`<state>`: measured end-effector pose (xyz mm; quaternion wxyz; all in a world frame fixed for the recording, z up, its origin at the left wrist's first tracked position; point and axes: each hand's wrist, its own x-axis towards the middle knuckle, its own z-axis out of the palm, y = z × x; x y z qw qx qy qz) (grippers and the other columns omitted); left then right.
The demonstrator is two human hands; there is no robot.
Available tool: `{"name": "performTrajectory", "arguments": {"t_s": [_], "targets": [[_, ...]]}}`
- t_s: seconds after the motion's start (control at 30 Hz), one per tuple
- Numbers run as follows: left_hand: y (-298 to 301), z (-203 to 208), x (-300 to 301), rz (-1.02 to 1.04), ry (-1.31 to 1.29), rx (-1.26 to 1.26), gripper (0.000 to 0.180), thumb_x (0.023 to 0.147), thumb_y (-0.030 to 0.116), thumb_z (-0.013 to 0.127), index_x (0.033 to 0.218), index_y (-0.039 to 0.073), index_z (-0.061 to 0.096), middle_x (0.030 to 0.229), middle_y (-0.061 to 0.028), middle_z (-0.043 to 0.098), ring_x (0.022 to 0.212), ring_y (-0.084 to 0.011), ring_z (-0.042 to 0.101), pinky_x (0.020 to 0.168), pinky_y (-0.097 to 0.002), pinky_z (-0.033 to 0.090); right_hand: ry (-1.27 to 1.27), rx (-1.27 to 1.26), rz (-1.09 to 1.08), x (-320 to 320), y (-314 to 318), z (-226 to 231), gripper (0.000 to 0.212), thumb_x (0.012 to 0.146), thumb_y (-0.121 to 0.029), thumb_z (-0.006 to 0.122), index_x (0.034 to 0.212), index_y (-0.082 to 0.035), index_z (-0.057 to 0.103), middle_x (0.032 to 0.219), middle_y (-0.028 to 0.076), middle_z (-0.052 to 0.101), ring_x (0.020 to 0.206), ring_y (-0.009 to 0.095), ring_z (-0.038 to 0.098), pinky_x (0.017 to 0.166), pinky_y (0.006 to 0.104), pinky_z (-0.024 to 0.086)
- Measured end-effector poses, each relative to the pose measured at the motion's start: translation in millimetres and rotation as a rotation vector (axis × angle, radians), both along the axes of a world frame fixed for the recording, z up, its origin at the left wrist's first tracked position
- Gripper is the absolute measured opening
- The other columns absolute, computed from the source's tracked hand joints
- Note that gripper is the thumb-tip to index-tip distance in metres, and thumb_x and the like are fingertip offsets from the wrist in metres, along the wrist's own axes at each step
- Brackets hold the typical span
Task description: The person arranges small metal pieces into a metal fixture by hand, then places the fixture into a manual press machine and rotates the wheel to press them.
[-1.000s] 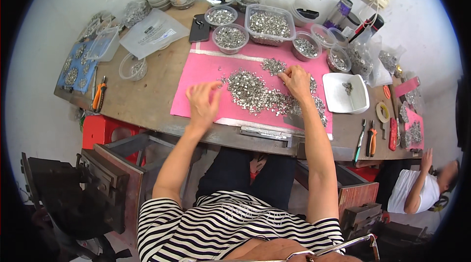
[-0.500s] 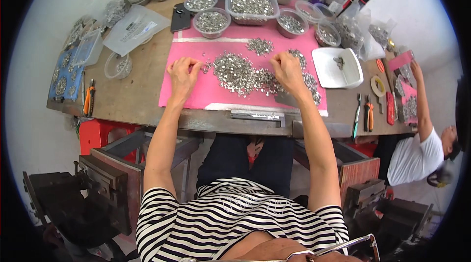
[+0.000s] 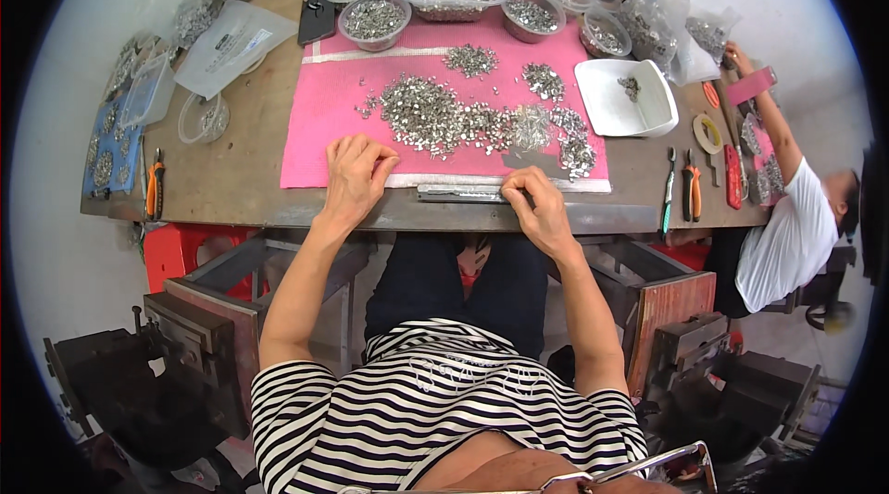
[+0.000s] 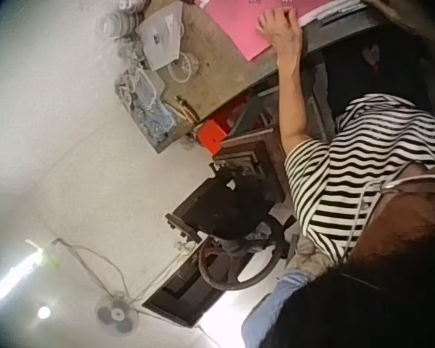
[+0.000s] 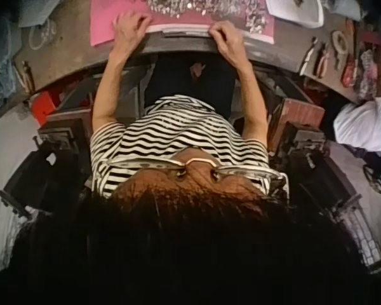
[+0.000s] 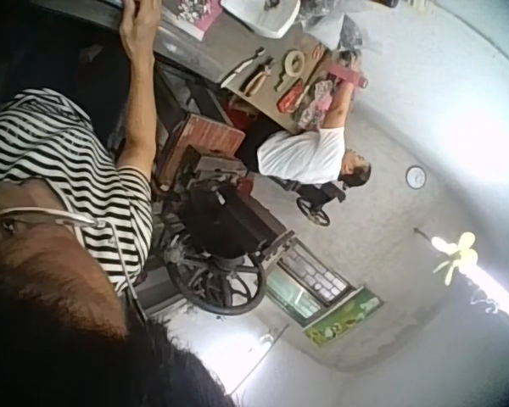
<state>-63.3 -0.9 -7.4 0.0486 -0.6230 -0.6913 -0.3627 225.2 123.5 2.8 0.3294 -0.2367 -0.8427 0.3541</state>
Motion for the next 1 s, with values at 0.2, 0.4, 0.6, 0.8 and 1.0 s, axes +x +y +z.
{"name": "performTrajectory", "arguments": {"t_s": [0.2, 0.4, 0.6, 0.8, 1.0], "targets": [[-4, 1, 1, 0.026, 0.040, -0.002, 0.009, 0.085, 0.014, 0.077, 0.092, 0.009, 0.072, 0.087, -0.0051, 0.062, 0.089, -0.0251, 0.058, 0.094, -0.0428, 0.037, 0.002, 0.079, -0.017, -4, -1, -1, 0.008, 0.089, 0.000, 0.070, 0.092, 0.001, 0.063, 0.092, 0.013, 0.066, 0.086, 0.030, 0.064, 0.078, 0.0388, 0.050], [-2, 3, 4, 0.034, 0.050, -0.001, 0.008, 0.086, 0.015, 0.077, 0.091, 0.010, 0.073, 0.088, -0.0041, 0.063, 0.091, -0.0244, 0.059, 0.098, -0.0451, 0.036, -0.014, 0.119, 0.000, -1, 2, 5, 0.009, 0.087, -0.002, 0.072, 0.089, -0.001, 0.064, 0.090, 0.010, 0.066, 0.084, 0.030, 0.063, 0.077, 0.0395, 0.049], [-6, -1, 3, 0.061, 0.131, -0.038, 0.007, 0.086, 0.015, 0.076, 0.090, 0.011, 0.073, 0.090, -0.0041, 0.063, 0.094, -0.0248, 0.060, 0.102, -0.0472, 0.035, -0.034, 0.541, -0.054, -1, -9, -6, 0.012, 0.082, -0.007, 0.072, 0.091, -0.006, 0.064, 0.094, 0.009, 0.064, 0.087, 0.028, 0.062, 0.080, 0.0402, 0.047], [-12, 3, 0, 0.013, 0.045, -0.062, 0.006, 0.087, 0.008, 0.073, 0.091, 0.006, 0.069, 0.087, -0.0074, 0.062, 0.091, -0.0261, 0.061, 0.092, -0.0429, 0.041, 0.107, 0.299, -0.125, 4, -16, -19, 0.015, 0.087, -0.007, 0.074, 0.101, -0.004, 0.069, 0.099, 0.010, 0.069, 0.091, 0.028, 0.066, 0.084, 0.0393, 0.049], [-2, 22, 38, -0.087, -0.474, -0.001, 0.003, 0.096, 0.003, 0.063, 0.099, 0.001, 0.064, 0.087, -0.0116, 0.063, 0.079, -0.0242, 0.062, 0.072, -0.0355, 0.049, 0.169, -0.038, -0.306, 7, -12, -13, 0.008, 0.092, -0.004, 0.069, 0.100, -0.001, 0.071, 0.088, 0.011, 0.069, 0.080, 0.024, 0.067, 0.071, 0.0335, 0.051]]}}
